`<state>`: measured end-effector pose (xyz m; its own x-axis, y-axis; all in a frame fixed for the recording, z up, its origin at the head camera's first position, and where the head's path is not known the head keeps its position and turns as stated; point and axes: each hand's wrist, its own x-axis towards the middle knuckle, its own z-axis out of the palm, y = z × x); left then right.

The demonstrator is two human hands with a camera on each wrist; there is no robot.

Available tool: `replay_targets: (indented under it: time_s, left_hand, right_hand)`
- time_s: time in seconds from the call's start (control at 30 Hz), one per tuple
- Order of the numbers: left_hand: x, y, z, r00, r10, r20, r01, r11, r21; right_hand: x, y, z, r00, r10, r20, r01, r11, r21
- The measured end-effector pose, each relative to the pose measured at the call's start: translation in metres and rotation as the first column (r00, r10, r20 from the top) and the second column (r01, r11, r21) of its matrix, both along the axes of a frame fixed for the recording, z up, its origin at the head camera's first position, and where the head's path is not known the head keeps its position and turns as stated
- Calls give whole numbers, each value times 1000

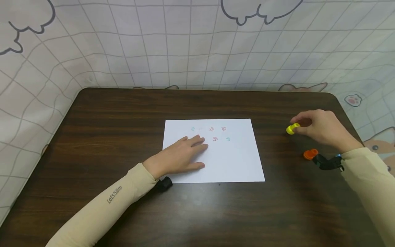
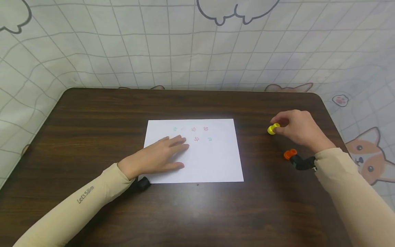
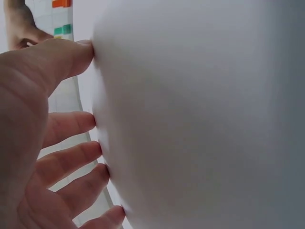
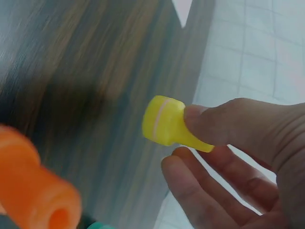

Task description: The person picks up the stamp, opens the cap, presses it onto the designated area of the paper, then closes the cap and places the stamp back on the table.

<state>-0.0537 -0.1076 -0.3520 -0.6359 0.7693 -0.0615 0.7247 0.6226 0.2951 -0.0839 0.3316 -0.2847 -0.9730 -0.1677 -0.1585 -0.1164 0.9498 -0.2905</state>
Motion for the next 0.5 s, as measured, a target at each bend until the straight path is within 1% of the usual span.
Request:
replay_targets:
  time_s: [0.1, 0.2, 0.33, 0.4, 0.43, 0.5]
  left_hand:
    - [1, 0, 0, 1000, -10, -19, 10, 1000, -11]
    - [2, 0, 1, 999, -21, -42, 20, 1000, -19]
    - [2, 0, 1, 996, -41, -83, 40, 999, -18]
    - [2, 1, 1, 995, -41, -91, 39, 999, -26]
    - [2, 1, 2, 995, -40, -91, 38, 999, -32]
    - [2, 1, 3, 996, -35, -87, 31, 999, -38]
  right_hand:
    - [5, -9, 4, 997, 13, -72, -15, 999, -29]
    - [10, -19, 8, 990, 21, -140, -32, 997, -75]
    - [17, -30, 13, 973, 20, -231, -56, 987, -150]
    - [20, -37, 15, 964, 0, -265, -61, 973, -222]
    - [21, -41, 16, 961, -14, -275, -63, 961, -269]
    - [23, -49, 17, 958, -42, -284, -69, 926, -371]
